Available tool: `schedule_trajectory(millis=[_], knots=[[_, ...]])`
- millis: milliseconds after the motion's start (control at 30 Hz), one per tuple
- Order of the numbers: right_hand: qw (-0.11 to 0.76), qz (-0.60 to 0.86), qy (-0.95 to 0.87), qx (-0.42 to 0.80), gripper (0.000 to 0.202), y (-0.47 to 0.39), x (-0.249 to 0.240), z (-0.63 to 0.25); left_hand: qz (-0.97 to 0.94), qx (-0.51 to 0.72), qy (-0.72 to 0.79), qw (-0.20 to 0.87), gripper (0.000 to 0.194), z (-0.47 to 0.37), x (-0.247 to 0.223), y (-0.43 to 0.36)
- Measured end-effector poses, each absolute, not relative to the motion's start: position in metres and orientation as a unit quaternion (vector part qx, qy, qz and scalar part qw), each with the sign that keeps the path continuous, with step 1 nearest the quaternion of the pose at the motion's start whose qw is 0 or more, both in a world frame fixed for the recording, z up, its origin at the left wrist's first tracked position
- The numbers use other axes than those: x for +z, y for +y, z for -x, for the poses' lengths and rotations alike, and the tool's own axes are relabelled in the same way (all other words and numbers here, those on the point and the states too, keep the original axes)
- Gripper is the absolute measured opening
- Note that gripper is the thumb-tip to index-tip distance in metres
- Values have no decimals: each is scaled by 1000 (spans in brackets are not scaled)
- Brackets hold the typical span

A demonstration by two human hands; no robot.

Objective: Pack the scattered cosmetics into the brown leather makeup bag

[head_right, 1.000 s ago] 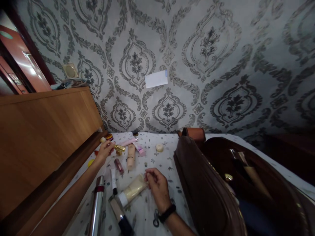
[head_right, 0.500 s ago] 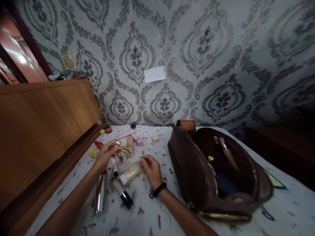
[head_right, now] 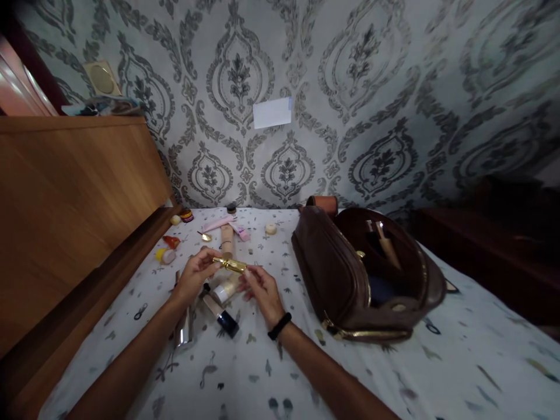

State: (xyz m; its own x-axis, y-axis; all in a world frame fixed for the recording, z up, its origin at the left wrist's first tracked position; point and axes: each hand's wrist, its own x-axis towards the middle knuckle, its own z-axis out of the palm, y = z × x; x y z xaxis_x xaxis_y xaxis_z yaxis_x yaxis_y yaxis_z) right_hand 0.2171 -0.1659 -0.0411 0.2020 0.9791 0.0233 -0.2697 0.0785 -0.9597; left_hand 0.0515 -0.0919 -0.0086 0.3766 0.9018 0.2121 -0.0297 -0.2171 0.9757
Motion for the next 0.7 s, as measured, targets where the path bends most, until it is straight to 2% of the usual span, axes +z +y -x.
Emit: schedule_trajectory(millis=[167,433,700], knots=[[645,458,-358,497,44,-167,-44,-218,-678,419,315,516,21,-53,-5,-99],[668,433,-324,511,40,-167,-47,-222,-666,403,339,529,31,-54,-11,-98],[682,412,-319,513,37,-168,-48,-222,-682,383,341,521,29,-55,-18,-98]])
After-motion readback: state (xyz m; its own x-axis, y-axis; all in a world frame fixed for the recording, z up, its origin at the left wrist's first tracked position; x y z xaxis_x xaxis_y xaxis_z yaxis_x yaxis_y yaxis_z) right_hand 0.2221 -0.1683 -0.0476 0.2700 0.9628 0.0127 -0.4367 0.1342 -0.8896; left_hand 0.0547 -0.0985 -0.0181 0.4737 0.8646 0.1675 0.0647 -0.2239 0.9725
